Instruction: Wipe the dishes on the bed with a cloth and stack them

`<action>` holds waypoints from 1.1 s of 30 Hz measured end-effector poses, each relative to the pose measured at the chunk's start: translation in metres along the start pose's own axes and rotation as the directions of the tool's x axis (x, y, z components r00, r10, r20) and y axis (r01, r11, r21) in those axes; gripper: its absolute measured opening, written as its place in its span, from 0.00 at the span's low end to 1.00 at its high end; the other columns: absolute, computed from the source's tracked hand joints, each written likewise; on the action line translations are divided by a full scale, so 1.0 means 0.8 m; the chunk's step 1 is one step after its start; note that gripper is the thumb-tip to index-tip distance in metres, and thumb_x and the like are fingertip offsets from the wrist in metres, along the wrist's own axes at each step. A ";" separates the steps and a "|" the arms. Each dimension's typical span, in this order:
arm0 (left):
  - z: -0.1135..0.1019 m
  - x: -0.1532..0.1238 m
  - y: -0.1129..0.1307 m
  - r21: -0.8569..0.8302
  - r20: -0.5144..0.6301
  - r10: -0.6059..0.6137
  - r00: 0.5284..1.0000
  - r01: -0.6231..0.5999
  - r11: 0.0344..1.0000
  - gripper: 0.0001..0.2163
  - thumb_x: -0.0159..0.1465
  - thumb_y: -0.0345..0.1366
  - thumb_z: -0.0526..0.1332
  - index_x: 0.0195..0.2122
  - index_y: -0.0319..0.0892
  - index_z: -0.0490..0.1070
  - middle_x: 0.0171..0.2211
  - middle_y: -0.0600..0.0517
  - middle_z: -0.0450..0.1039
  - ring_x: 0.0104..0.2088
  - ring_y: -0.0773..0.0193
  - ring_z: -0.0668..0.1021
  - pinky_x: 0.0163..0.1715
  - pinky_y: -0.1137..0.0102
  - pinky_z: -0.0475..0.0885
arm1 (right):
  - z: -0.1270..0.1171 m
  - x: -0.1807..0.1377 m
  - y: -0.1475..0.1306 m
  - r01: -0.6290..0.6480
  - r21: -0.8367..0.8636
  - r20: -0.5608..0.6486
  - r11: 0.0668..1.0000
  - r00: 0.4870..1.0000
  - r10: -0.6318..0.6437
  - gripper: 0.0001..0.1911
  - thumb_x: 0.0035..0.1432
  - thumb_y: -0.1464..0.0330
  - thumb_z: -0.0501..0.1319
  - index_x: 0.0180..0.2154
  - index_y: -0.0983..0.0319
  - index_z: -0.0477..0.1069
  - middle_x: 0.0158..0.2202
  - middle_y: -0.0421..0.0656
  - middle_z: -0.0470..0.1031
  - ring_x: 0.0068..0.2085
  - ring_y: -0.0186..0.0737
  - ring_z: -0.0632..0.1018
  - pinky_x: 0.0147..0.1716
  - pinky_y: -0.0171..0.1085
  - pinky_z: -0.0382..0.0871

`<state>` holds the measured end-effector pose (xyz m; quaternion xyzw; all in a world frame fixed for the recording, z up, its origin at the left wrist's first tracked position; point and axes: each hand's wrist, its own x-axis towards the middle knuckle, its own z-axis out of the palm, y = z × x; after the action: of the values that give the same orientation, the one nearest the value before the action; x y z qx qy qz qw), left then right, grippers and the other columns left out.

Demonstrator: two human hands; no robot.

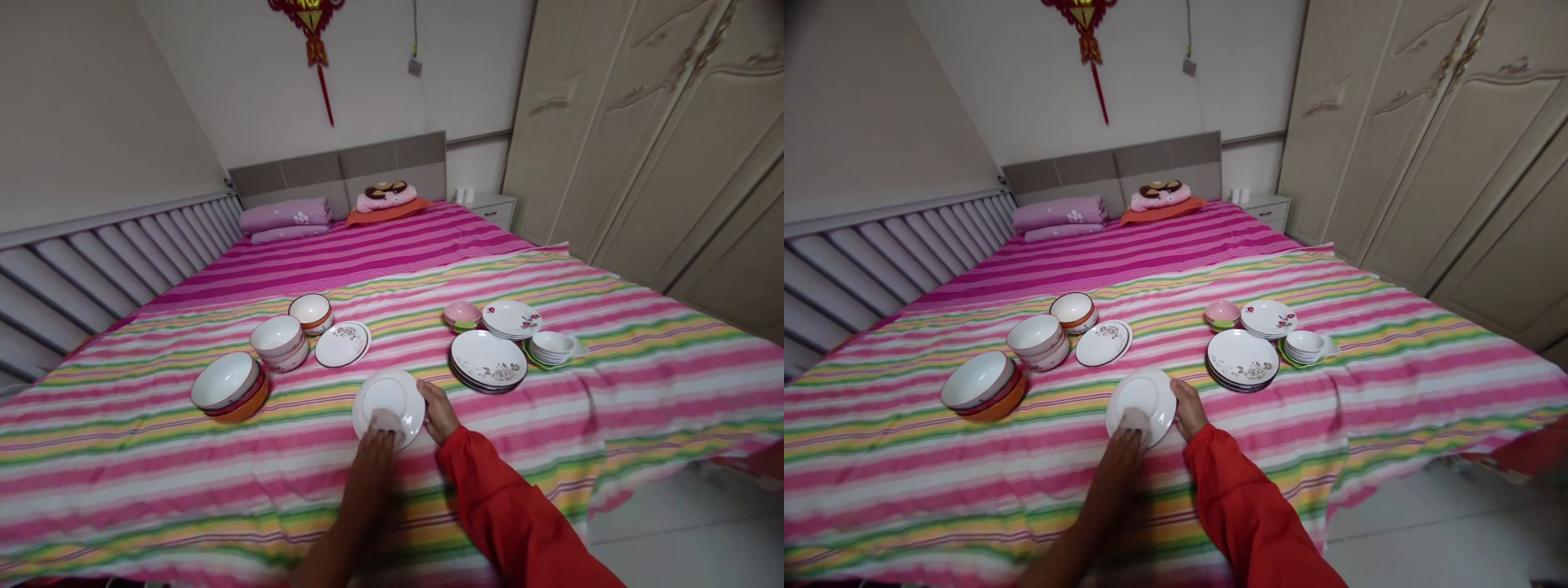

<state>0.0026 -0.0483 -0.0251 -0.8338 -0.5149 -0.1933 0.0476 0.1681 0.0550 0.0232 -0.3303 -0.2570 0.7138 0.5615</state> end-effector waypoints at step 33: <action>-0.048 0.055 -0.024 -0.082 -0.056 -0.024 0.998 0.020 0.996 0.30 0.58 0.26 0.52 0.64 0.39 0.53 0.61 0.41 0.61 0.63 0.53 0.61 0.61 0.54 0.59 | 0.003 -0.001 -0.004 0.003 0.048 0.006 0.999 1.000 -0.003 0.21 0.44 0.54 0.69 0.23 0.60 0.62 0.11 0.28 0.53 0.12 0.23 0.49 0.10 0.28 0.38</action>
<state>-0.0071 -0.0129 0.0242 -0.8235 -0.5142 -0.2382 0.0260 0.1682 0.0551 0.0270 -0.3140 -0.2424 0.7199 0.5695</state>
